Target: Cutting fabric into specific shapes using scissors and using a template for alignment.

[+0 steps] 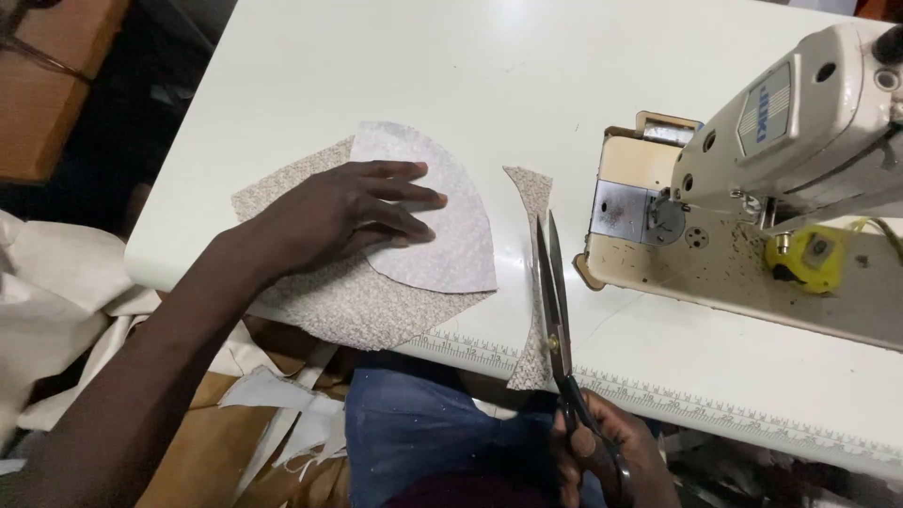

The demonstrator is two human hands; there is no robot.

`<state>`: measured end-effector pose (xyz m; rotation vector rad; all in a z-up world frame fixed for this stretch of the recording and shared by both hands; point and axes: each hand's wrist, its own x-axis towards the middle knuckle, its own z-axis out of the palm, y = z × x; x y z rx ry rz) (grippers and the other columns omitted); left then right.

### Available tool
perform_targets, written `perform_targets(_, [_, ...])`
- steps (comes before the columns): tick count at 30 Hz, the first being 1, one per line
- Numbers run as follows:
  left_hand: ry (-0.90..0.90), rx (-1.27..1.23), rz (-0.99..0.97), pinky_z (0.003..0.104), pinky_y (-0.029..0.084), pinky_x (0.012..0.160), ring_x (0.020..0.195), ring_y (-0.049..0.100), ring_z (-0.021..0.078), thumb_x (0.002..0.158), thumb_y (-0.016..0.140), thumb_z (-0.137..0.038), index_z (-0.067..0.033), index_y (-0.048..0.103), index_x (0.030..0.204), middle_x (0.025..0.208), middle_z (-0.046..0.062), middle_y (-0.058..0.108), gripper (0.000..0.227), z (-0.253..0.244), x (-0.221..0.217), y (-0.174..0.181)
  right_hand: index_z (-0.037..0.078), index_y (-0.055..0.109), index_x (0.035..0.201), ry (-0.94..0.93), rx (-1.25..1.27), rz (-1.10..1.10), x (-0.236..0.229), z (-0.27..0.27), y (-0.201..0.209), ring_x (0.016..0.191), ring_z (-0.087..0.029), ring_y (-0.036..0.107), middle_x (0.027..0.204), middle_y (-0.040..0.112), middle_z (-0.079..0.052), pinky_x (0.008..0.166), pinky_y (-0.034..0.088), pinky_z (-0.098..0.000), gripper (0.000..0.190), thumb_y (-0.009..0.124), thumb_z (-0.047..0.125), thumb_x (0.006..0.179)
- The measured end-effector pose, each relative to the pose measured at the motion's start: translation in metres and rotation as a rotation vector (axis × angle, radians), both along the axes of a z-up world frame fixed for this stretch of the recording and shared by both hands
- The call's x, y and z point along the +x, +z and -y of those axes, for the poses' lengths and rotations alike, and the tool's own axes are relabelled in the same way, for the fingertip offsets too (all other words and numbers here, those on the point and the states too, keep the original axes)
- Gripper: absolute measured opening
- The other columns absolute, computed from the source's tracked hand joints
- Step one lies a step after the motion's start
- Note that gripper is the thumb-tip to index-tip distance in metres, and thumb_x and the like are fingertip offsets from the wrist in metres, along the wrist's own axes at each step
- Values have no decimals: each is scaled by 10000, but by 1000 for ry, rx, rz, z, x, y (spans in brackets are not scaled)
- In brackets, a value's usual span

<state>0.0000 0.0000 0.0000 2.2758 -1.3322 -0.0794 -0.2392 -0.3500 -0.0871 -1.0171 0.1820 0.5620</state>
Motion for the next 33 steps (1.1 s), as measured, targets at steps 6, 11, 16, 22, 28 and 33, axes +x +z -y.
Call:
perform_targets(6, [120, 72, 25, 447, 427, 1140, 1503, 413, 292, 983, 635, -233, -210, 728, 1326, 1522, 12, 581, 356, 5, -8, -4, -81, 629, 949, -67, -58, -153, 2, -8, 0, 422, -318, 553, 564, 539, -235, 380, 566, -444, 316, 754, 189, 840])
perform_targets(11, [489, 310, 6, 475, 440, 1064, 1509, 384, 271, 1000, 536, -406, -335, 624, 1435, 1613, -56, 479, 450, 19, -25, -5, -64, 635, 896, -109, -113, -20, 0, -15, 25, 359, -302, 577, 497, 585, -202, 361, 475, -363, 304, 777, 200, 848])
perform_targets(16, [729, 584, 281, 503, 528, 535, 710, 723, 395, 1081, 481, -379, -193, 658, 1106, 966, 110, 681, 257, 28, -34, -14, -17, 622, 945, -100, -102, -51, -12, -7, 13, 451, -250, 552, 582, 558, -165, 412, 506, -374, 321, 773, 254, 863])
perform_targets(22, [419, 262, 354, 502, 546, 873, 1332, 583, 314, 1036, 583, -242, -192, 776, 1233, 1434, 31, 676, 280, 12, -3, 24, -42, 639, 941, -66, -198, -53, -19, 11, 5, 406, -357, 613, 542, 578, -229, 439, 572, -438, 427, 746, 355, 828])
perform_targets(28, [-109, 53, 213, 497, 208, 1309, 1597, 232, 351, 1149, 333, -277, -119, 447, 1578, 1671, 113, 384, 471, -20, 22, -5, -44, 660, 934, -125, -251, -11, -25, 14, -2, 376, -341, 588, 549, 552, -191, 400, 470, -392, 442, 718, 389, 861])
perform_targets(33, [22, 86, 97, 480, 111, 1310, 1611, 160, 314, 1132, 333, -372, -120, 343, 1622, 1715, 104, 274, 551, -16, -3, -16, -77, 642, 932, -170, -172, -31, -21, 6, 5, 391, -347, 540, 545, 512, -196, 398, 448, -439, 425, 722, 337, 881])
